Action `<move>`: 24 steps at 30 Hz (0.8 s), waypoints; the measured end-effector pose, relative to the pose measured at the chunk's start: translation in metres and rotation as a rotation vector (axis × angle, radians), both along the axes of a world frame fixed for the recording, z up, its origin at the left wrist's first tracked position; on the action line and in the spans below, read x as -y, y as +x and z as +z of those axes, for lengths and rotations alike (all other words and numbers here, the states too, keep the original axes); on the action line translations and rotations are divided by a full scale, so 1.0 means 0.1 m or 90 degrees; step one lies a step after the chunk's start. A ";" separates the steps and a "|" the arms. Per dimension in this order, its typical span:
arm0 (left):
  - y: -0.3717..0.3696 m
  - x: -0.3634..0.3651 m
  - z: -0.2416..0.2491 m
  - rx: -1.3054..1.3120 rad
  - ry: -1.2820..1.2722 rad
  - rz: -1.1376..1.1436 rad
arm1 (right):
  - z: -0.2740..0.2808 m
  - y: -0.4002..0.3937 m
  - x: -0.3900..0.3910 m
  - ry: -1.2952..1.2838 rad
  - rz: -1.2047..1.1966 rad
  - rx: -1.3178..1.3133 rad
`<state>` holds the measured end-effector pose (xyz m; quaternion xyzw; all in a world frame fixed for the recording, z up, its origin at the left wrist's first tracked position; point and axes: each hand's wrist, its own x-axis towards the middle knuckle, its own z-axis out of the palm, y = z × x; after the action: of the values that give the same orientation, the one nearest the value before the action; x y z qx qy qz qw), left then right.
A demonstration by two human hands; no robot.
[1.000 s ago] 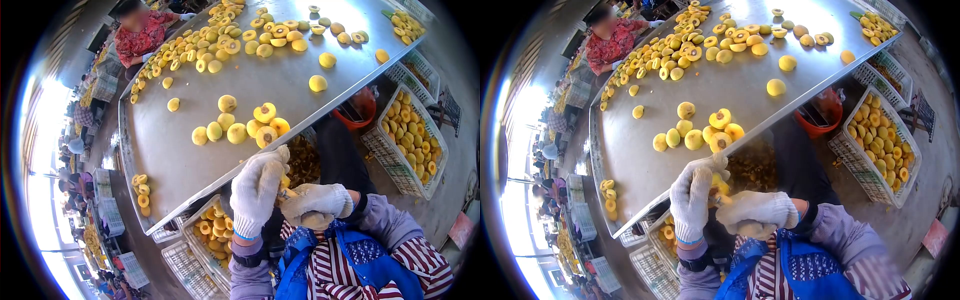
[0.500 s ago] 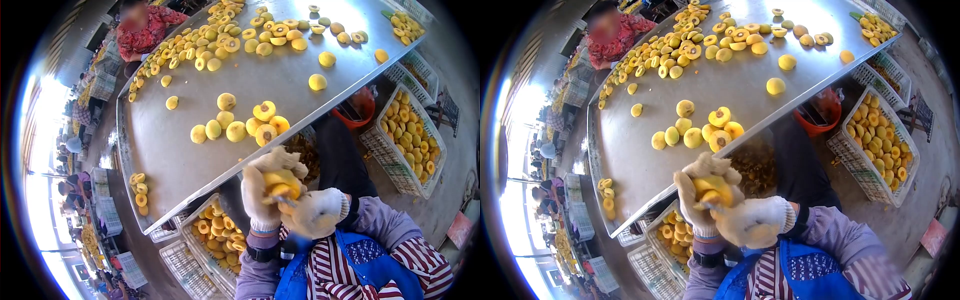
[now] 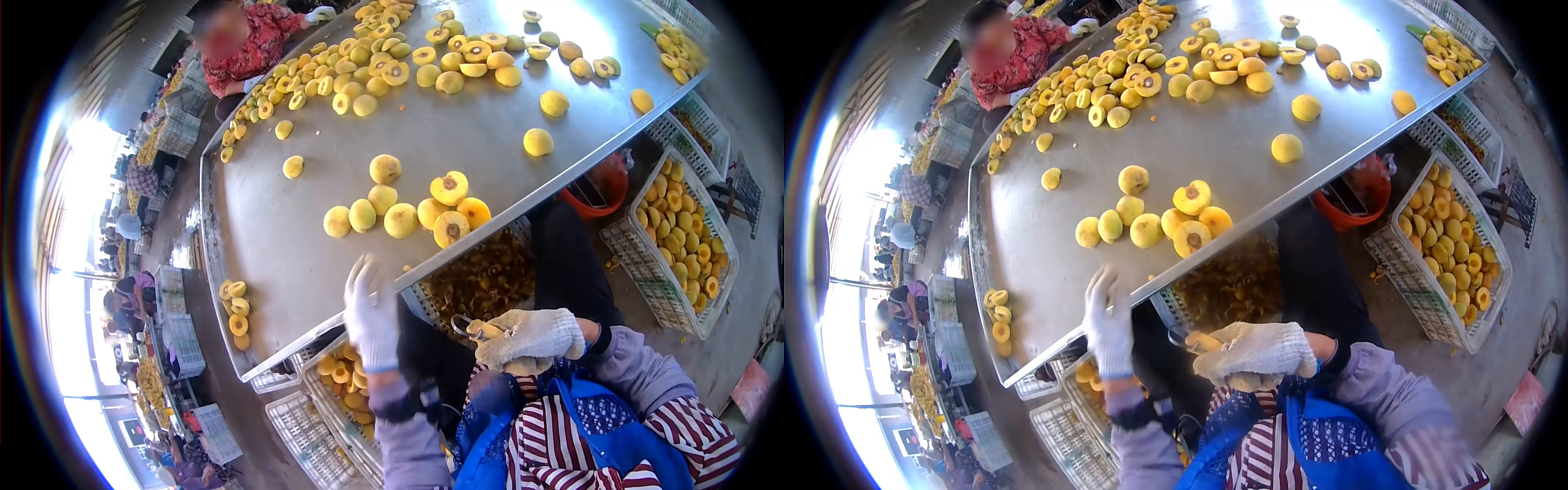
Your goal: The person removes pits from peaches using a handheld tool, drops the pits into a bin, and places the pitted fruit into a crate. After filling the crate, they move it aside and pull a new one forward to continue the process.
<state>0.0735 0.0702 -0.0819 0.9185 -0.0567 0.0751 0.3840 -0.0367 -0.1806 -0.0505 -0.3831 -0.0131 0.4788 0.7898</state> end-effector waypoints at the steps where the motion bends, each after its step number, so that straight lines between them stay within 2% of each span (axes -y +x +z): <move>1: 0.22 0.12 -0.10 0.002 -0.011 -0.066 | 0.02 0.00 -0.02 -0.008 -0.029 0.001; 3: 0.63 0.40 -0.25 -0.004 0.133 -0.124 | 0.03 0.00 -0.04 -0.026 -0.089 0.004; 5: 0.96 0.51 -0.67 -0.033 0.282 -0.156 | 0.10 0.01 -0.02 -0.100 -0.078 0.017; 6: 0.98 0.60 -0.60 0.028 0.394 -0.154 | 0.15 0.01 0.00 -0.138 -0.074 0.023; 9: 0.97 0.56 -0.45 -0.188 0.039 -0.066 | 0.31 0.02 0.04 -0.207 -0.094 0.036; 10: 0.92 0.57 -0.36 -0.350 -0.341 0.010 | 0.34 0.04 0.04 -0.227 -0.105 0.029; 11: 0.86 0.44 -0.47 -0.373 -0.615 -0.045 | 0.36 0.08 0.03 -0.244 -0.113 0.021; 13: 0.55 0.42 -0.29 -0.403 -0.778 -0.128 | 0.36 0.13 -0.01 -0.278 -0.122 0.006; 16: 0.13 0.56 0.02 -0.439 -0.878 -0.084 | 0.20 0.15 -0.15 -0.241 -0.195 0.042; 17: 0.03 0.59 0.08 -0.429 -0.862 -0.075 | 0.18 0.16 -0.18 -0.236 -0.218 0.056; 18: -0.05 0.62 0.12 -0.420 -0.847 -0.069 | 0.27 0.19 -0.18 -0.290 -0.187 0.040; 24: -0.41 0.76 0.32 -0.347 -0.759 -0.051 | 0.30 0.19 -0.26 -0.461 -0.183 0.237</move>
<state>0.0323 -0.0056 -0.0500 0.5314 0.0598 -0.1563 0.8304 -0.0182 -0.1549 -0.0202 -0.7133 0.0672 0.2607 0.6471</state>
